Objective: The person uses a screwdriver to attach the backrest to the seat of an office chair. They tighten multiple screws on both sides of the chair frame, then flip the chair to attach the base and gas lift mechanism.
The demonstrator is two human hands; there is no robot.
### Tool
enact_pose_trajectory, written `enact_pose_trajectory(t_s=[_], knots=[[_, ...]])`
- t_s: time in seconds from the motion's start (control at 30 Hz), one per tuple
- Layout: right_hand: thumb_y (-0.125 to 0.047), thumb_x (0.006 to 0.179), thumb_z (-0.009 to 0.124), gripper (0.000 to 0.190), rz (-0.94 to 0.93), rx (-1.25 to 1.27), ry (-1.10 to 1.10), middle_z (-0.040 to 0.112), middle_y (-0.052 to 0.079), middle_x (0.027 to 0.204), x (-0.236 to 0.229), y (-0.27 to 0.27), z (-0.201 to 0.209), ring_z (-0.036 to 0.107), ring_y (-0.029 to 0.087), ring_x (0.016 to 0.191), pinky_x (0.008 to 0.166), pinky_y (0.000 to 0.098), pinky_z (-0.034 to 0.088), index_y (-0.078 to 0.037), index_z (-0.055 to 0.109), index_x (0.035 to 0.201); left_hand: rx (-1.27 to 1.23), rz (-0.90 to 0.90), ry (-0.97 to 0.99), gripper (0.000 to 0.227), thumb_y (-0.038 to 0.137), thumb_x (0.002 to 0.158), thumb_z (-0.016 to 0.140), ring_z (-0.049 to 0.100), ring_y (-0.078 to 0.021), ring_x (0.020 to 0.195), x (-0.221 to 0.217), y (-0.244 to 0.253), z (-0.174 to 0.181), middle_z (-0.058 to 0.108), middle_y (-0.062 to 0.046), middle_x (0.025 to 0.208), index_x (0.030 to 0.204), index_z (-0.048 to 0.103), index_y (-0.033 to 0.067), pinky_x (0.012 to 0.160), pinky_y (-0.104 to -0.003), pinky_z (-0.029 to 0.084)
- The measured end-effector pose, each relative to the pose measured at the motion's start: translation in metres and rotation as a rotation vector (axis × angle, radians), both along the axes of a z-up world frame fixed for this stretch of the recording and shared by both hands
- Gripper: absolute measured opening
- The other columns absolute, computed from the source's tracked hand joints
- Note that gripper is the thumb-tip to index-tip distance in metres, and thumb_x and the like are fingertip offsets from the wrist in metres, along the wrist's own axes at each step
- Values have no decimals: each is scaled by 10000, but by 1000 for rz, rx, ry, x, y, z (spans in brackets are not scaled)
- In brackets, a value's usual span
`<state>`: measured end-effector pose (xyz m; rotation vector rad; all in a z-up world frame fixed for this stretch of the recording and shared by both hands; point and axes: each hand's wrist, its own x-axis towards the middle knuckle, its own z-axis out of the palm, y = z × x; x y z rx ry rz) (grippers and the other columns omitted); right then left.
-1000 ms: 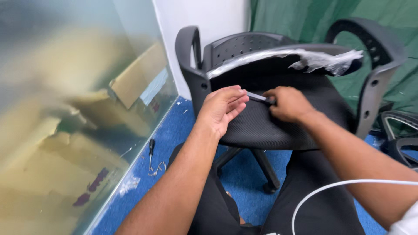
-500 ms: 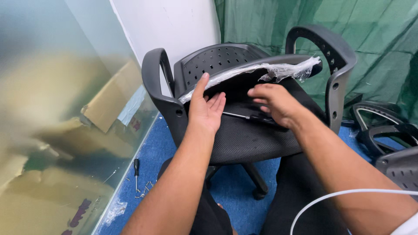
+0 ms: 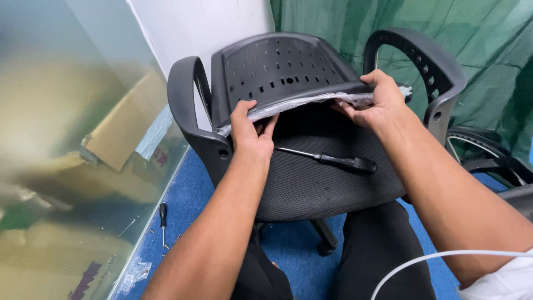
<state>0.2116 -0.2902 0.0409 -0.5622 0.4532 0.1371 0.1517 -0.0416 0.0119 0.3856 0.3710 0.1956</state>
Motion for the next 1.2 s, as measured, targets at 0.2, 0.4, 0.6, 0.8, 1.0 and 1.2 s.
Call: enact_pose_trajectory(t_s=[0.2,0.4,0.6,0.8,1.0,1.2], knots=[[-109,839,622,449,-19,166,-70,634,263,1291,-23,-4,6,685,461,1168,987,605,528,93,551,1234,217,-33,-169,350,88,661,762,684,-259,918,-9,-4,41,659,-114,953,979,649,-7,839,-419,626],[-97,840,765,350,31,164,-238,715,166,1171,-68,1,44,725,336,1099,954,461,645,21,656,1151,391,-20,-477,261,65,697,786,688,-195,825,-72,-3,98,657,-73,875,914,653,7,817,-383,615],[-127,853,756,353,-104,148,-578,743,140,1174,-162,-40,82,729,308,1131,1003,471,626,-2,660,1169,442,-199,-780,145,98,779,729,714,-213,854,-128,-34,130,700,-104,868,879,709,-6,891,-372,611],[-133,855,780,405,-336,154,-583,762,165,1233,-248,-118,63,758,327,1171,1001,472,596,20,658,1210,317,-561,-915,145,110,880,774,680,-213,889,-134,-116,110,701,-105,909,923,711,-12,906,-367,555],[-24,758,790,412,-715,367,-326,773,193,1165,-303,-205,-6,773,366,1072,861,424,629,8,693,1157,321,-772,-831,266,110,794,809,701,-226,912,-131,-229,63,704,-111,975,1016,701,12,848,-442,597],[-28,815,777,449,-845,484,-261,774,243,1178,-352,-267,-99,770,394,1068,832,450,673,50,684,1247,347,-1075,-569,346,156,767,817,668,-224,987,-126,-323,-14,697,-85,1025,1072,696,43,870,-417,539]])
